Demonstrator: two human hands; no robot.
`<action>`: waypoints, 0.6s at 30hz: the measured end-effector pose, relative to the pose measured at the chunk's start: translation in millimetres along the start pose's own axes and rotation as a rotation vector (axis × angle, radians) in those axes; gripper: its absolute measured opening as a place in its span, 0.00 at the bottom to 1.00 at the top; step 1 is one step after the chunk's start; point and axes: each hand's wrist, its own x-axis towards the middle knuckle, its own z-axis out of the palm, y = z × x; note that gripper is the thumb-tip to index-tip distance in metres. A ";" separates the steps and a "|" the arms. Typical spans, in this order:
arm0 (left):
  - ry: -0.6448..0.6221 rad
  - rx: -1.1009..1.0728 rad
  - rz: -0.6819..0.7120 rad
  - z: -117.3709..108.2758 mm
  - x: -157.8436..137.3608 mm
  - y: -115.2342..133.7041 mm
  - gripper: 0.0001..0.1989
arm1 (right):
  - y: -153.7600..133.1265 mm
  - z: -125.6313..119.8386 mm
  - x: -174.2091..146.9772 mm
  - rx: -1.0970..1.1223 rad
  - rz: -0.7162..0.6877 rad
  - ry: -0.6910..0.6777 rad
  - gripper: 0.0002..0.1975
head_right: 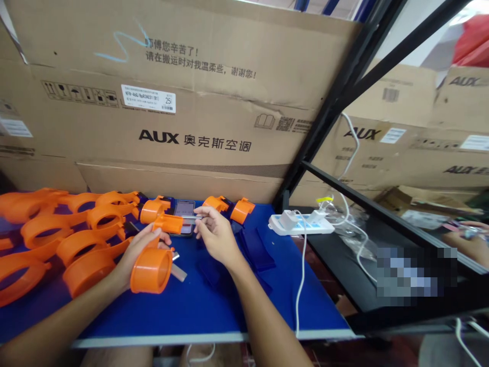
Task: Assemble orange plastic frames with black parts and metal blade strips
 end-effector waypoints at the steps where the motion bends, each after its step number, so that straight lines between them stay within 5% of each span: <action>1: -0.004 0.002 -0.001 0.9 -1.4 0.2 0.17 | -0.1 -0.3 -0.2 0.000 0.007 -0.001 0.12; 18: -0.017 0.006 0.008 4.4 -0.5 1.8 0.18 | 4.3 3.6 -3.2 -0.058 -0.035 0.069 0.11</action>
